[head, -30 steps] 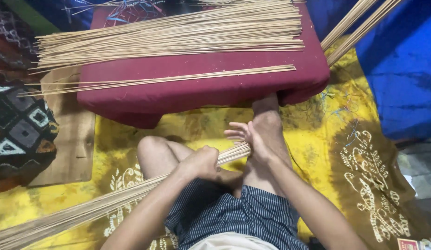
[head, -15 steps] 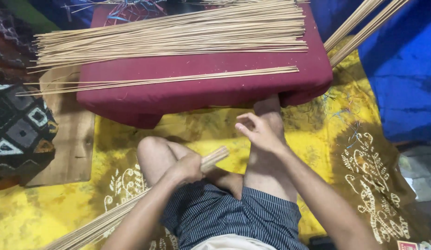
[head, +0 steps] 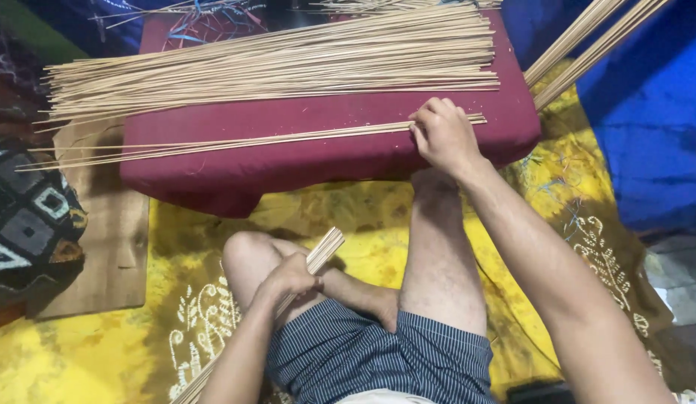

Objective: The person gathers and aligns thin wooden strips into a bundle by hand, then secures the bundle by wrapping and tying a rubber band around it.

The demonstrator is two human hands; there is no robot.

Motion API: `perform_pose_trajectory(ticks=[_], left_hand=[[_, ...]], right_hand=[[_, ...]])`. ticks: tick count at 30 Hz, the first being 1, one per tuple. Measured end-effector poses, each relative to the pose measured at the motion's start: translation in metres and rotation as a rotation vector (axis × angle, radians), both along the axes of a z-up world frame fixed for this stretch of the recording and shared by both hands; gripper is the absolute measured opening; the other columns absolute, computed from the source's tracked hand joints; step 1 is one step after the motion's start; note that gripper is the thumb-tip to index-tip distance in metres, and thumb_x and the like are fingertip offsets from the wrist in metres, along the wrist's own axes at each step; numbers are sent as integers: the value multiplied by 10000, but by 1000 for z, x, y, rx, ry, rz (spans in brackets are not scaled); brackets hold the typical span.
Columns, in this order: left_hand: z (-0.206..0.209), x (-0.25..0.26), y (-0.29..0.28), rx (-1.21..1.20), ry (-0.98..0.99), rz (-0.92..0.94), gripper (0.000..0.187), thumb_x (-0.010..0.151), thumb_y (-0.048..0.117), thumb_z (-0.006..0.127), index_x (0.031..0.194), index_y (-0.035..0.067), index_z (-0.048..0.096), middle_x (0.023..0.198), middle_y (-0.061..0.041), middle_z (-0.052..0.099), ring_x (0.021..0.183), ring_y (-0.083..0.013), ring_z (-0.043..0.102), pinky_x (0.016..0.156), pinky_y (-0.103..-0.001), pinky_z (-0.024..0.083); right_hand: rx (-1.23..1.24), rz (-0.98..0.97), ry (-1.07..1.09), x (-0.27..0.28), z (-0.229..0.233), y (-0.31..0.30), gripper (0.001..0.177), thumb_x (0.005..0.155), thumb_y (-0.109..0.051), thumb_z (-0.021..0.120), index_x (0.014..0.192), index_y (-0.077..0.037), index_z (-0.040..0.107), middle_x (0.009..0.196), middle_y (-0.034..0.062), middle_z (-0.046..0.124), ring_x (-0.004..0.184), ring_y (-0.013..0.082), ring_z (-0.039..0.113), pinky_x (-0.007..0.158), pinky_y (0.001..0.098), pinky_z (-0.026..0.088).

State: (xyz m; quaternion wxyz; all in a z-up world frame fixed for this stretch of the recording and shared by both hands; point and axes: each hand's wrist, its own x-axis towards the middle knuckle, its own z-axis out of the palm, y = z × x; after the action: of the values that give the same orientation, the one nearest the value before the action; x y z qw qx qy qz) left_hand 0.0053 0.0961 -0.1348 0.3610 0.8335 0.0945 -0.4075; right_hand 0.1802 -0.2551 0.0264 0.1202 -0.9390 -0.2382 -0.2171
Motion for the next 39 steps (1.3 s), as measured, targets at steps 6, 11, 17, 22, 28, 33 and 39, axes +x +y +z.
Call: perform_pose_trajectory(ticks=[6,11,17,22,28,33,39], left_hand=[[-39,5,10,7,-13,-42,429,759,245,840,946,-124,727,629,-190,709,508,-245,714,456,-364,581],[-32,4,10,0,-2,-17,394,728,247,849,882,-94,725,580,-169,684,470,-235,697,454,-337,583],[-19,3,6,-2,3,2,337,731,208,828,851,-90,725,553,-157,668,451,-231,683,455,-323,569],[0,2,0,-2,-1,-7,354,722,230,833,846,-84,725,557,-162,668,450,-229,681,456,-327,562],[5,-1,1,-24,-12,2,329,727,210,822,815,-91,725,550,-166,661,445,-241,680,460,-324,563],[8,-2,-1,-1,-24,-59,294,783,191,796,805,-94,724,561,-168,668,456,-227,685,459,-311,559],[-4,-5,-4,91,-90,-180,401,800,282,812,925,-93,748,664,-196,720,601,-272,758,605,-404,606]], right_hand=[[-57,6,-10,11,-13,8,64,935,-168,748,984,-133,767,963,42,604,944,292,633,772,425,521],[-41,31,44,18,-16,5,88,926,-137,738,1012,-122,735,986,66,592,981,321,631,782,454,517],[-66,33,92,19,-9,4,71,914,-139,741,977,-112,728,996,88,591,998,344,623,792,475,511],[-93,12,61,19,-15,0,118,889,-159,758,979,-123,692,993,81,592,1013,329,626,810,471,512],[-11,22,-115,0,-10,-9,147,883,-104,786,983,-144,686,971,44,566,971,298,615,786,418,506],[123,103,-191,-36,-7,-9,205,932,-21,698,1076,-166,682,949,49,560,919,298,603,806,410,488],[254,212,-120,-112,-67,18,184,955,-31,661,1092,-148,695,862,44,590,792,254,613,707,340,467]])
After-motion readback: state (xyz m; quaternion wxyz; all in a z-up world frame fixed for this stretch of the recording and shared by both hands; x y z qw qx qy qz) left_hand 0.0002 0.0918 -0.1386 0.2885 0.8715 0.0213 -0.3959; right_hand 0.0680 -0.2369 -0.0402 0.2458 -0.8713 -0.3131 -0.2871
